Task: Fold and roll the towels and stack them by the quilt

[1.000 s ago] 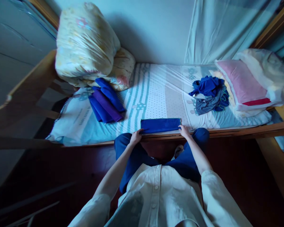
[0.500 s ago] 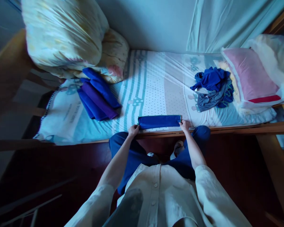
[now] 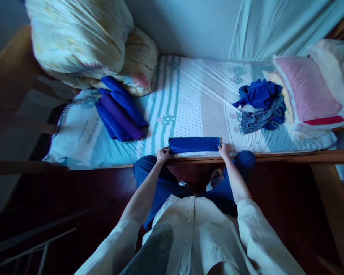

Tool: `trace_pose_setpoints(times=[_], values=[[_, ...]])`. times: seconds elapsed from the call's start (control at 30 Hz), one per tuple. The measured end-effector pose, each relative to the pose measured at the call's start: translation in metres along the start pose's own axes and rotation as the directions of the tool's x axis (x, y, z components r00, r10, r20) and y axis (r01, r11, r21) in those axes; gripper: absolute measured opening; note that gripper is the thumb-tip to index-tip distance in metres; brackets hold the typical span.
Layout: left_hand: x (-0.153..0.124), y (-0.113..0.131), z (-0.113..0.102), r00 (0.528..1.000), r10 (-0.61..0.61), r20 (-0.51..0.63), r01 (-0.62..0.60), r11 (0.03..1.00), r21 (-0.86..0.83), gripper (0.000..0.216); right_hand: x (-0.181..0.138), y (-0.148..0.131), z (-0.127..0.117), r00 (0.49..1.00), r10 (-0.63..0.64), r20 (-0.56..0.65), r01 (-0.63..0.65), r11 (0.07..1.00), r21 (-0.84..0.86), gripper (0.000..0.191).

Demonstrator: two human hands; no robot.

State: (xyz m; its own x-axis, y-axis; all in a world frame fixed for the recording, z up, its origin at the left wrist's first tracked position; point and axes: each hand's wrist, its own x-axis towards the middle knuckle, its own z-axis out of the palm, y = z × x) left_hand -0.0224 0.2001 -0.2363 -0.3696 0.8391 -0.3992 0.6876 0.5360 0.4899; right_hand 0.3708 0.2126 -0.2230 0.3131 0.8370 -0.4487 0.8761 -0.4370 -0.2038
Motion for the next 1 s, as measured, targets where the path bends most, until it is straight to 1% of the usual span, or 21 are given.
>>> trace_pose_setpoints(times=[0.1, 0.27, 0.3, 0.37, 0.4, 0.43, 0.47, 0.5, 0.57, 0.63, 0.67, 0.7, 0.77, 0.9, 1.0], values=[[-0.004, 0.001, -0.005, 1.0, 0.016, -0.006, -0.016, 1.0, -0.025, 0.03, -0.008, 0.002, -0.006, 0.999, -0.041, -0.013, 0.041, 0.999, -0.012, 0.024], [-0.013, 0.003, -0.007, 0.997, 0.052, -0.051, -0.055, 0.996, -0.068, 0.03, -0.017, 0.003, -0.015, 0.999, -0.027, 0.041, 0.028, 0.999, -0.029, 0.023], [-0.015, 0.002, -0.007, 0.995, 0.068, -0.074, -0.074, 0.995, -0.072, 0.03, -0.019, 0.002, -0.016, 0.999, -0.035, 0.022, 0.036, 0.999, -0.038, 0.023], [-0.019, 0.001, -0.007, 0.978, 0.142, -0.152, -0.151, 0.987, -0.052, 0.03, -0.024, 0.0, -0.016, 0.993, -0.091, -0.08, 0.087, 0.995, -0.055, 0.026], [-0.021, 0.0, -0.006, 0.959, 0.2, -0.199, -0.209, 0.978, -0.026, 0.03, -0.027, -0.002, -0.015, 0.979, -0.143, -0.147, 0.135, 0.989, -0.065, 0.029], [-0.023, -0.001, -0.006, 0.933, 0.271, -0.236, -0.276, 0.961, 0.009, 0.031, -0.031, -0.004, -0.014, 0.956, -0.211, -0.206, 0.199, 0.977, -0.078, 0.033], [-0.025, -0.002, -0.005, 0.903, 0.349, -0.249, -0.348, 0.936, 0.05, 0.032, -0.034, -0.006, -0.012, 0.925, -0.29, -0.246, 0.274, 0.957, -0.095, 0.037], [-0.026, -0.002, -0.004, 0.873, 0.43, -0.231, -0.421, 0.903, 0.088, 0.033, -0.037, -0.008, -0.009, 0.891, -0.374, -0.259, 0.355, 0.928, -0.116, 0.04], [-0.028, -0.003, 0.0, 0.814, 0.567, -0.126, -0.55, 0.822, 0.145, 0.037, -0.043, -0.012, -0.003, 0.821, -0.528, -0.219, 0.503, 0.849, -0.161, 0.046], [-0.028, -0.002, 0.007, 0.77, 0.638, -0.007, -0.626, 0.758, 0.186, 0.048, -0.047, -0.016, 0.003, 0.766, -0.624, -0.153, 0.591, 0.778, -0.212, 0.05], [-0.028, -0.002, 0.011, 0.763, 0.646, 0.034, -0.637, 0.742, 0.209, 0.054, -0.048, -0.017, 0.006, 0.754, -0.645, -0.123, 0.609, 0.757, -0.238, 0.052], [-0.028, -0.002, 0.016, 0.764, 0.642, 0.064, -0.636, 0.735, 0.235, 0.06, -0.049, -0.019, 0.009, 0.752, -0.652, -0.096, 0.612, 0.746, -0.263, 0.054], [-0.025, -0.001, 0.024, 0.777, 0.621, 0.105, -0.621, 0.729, 0.287, 0.067, -0.048, -0.022, 0.016, 0.765, -0.641, -0.061, 0.597, 0.741, -0.306, 0.055], [-0.015, 0.003, 0.036, 0.778, 0.606, 0.165, -0.621, 0.702, 0.349, 0.064, -0.04, -0.03, 0.027, 0.79, -0.611, -0.047, 0.558, 0.748, -0.36, 0.057], [-0.007, 0.008, 0.039, 0.786, 0.592, 0.178, -0.612, 0.705, 0.358, 0.06, -0.033, -0.039, 0.031, 0.828, -0.56, -0.026, 0.509, 0.77, -0.386, 0.058]])
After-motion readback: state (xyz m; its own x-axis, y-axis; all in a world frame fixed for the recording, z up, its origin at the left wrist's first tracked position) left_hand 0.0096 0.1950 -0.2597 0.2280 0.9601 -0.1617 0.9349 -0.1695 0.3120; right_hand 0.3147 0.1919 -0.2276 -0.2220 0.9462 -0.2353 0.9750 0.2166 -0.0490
